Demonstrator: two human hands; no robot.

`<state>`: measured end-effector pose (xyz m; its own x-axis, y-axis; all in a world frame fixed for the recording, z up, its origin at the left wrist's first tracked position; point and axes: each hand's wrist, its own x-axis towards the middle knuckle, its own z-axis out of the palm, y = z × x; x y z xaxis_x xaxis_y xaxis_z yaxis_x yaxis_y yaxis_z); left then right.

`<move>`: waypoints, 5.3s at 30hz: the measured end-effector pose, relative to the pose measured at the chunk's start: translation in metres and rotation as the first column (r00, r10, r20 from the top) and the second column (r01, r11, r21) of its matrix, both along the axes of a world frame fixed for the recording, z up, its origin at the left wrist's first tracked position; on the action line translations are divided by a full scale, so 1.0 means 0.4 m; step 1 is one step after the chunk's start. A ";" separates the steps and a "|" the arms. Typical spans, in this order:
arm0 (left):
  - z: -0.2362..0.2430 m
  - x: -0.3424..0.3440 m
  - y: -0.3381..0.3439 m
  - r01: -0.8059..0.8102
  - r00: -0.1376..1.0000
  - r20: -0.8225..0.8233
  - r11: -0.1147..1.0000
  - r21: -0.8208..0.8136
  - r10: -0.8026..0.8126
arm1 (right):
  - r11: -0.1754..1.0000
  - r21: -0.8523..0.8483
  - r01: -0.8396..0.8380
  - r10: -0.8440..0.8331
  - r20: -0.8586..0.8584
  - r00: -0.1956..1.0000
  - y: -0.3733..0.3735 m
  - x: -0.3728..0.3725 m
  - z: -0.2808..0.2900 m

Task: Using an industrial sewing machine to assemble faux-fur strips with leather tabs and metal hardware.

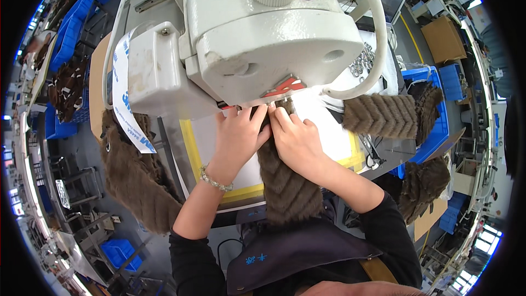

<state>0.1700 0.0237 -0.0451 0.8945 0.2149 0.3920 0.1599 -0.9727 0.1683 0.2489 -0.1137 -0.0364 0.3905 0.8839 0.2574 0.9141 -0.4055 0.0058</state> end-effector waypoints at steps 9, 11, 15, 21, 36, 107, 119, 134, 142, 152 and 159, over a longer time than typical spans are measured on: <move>-0.004 -0.011 0.001 0.044 0.998 -0.037 0.999 -0.005 -0.045 | 1.000 0.005 -0.014 0.014 -0.029 0.999 -0.007 0.011 0.011; -0.011 -0.013 -0.002 0.046 0.997 -0.057 0.999 -0.005 -0.046 | 1.000 0.006 -0.020 0.021 -0.050 0.999 -0.006 0.014 0.011; -0.008 -0.016 -0.005 0.011 0.993 -0.114 1.000 -0.022 -0.014 | 1.000 -0.001 -0.023 0.023 -0.063 0.998 -0.002 0.018 0.013; 0.001 -0.013 0.005 0.007 0.986 -0.165 0.998 -0.064 -0.017 | 0.999 0.027 -0.018 0.020 -0.091 0.996 0.006 0.023 0.007; 0.026 -0.035 0.010 0.008 0.982 -0.186 0.995 -0.098 -0.026 | 0.999 0.015 -0.033 0.034 -0.055 0.998 0.002 -0.001 0.001; 0.145 -0.220 -0.196 0.100 0.992 0.102 -0.028 -0.995 -0.075 | 0.704 0.397 0.589 0.522 -0.851 -0.051 -0.208 -0.122 0.126; 0.144 -0.219 -0.199 0.096 0.991 0.073 0.225 -0.970 -0.108 | 0.663 0.473 0.580 0.532 -0.843 0.080 -0.207 -0.124 0.117; 0.081 -0.167 -0.208 0.063 0.997 0.070 0.170 -0.983 0.039 | 0.657 0.342 0.672 0.448 -0.894 0.017 -0.171 -0.103 0.062; 0.059 -0.160 -0.204 0.046 0.991 0.062 0.136 -0.990 0.117 | 0.721 0.270 0.638 0.517 -0.823 -0.237 -0.193 -0.085 0.014; 0.061 -0.152 -0.200 0.064 0.991 0.074 0.089 -0.994 0.115 | 0.750 0.204 0.630 0.425 -0.878 -0.222 -0.190 -0.100 0.046; 0.079 -0.146 -0.199 0.054 0.994 0.063 0.103 -0.993 0.091 | 0.744 0.134 0.655 0.444 -0.831 -0.334 -0.185 -0.098 0.066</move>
